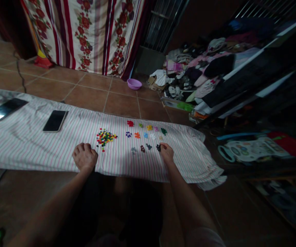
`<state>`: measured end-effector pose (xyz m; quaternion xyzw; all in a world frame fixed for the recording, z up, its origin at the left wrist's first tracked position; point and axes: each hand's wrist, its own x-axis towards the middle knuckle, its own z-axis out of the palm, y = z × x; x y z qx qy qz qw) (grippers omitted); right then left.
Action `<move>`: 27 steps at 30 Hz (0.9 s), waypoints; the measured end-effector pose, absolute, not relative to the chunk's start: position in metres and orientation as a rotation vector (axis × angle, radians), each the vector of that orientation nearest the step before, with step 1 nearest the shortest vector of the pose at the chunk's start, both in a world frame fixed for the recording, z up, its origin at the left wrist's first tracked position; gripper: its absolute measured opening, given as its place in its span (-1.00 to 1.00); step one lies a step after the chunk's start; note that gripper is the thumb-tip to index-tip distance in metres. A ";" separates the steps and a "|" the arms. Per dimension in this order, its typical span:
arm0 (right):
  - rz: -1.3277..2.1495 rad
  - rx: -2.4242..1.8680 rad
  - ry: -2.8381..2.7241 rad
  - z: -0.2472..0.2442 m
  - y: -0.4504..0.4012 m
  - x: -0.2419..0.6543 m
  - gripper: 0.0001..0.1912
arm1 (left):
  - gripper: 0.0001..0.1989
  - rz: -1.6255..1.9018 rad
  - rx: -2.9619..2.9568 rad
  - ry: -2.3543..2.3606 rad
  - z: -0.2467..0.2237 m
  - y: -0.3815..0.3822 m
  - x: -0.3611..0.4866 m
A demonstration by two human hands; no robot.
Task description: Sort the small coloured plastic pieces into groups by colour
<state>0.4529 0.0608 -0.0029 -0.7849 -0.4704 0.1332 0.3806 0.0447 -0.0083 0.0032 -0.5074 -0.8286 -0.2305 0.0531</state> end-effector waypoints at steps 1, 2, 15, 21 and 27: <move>0.348 -2.003 -1.190 -0.002 0.061 0.454 -0.67 | -0.74 -0.702 -1.542 -2.513 0.003 -0.008 0.045; 0.339 -2.008 -1.186 -0.001 0.061 0.454 -0.67 | -0.74 -0.706 -1.543 -2.508 0.003 -0.008 0.045; 0.167 -1.459 -1.691 0.024 0.061 0.313 -0.66 | -0.77 -0.688 -1.553 -2.473 0.003 -0.007 0.045; 0.425 -1.442 -1.929 0.012 0.059 0.221 -0.71 | -0.77 -0.681 -1.535 -2.472 0.003 -0.007 0.046; 0.464 -1.494 -2.074 0.010 0.066 0.181 -0.69 | -0.79 -0.690 -1.551 -2.473 0.004 -0.007 0.045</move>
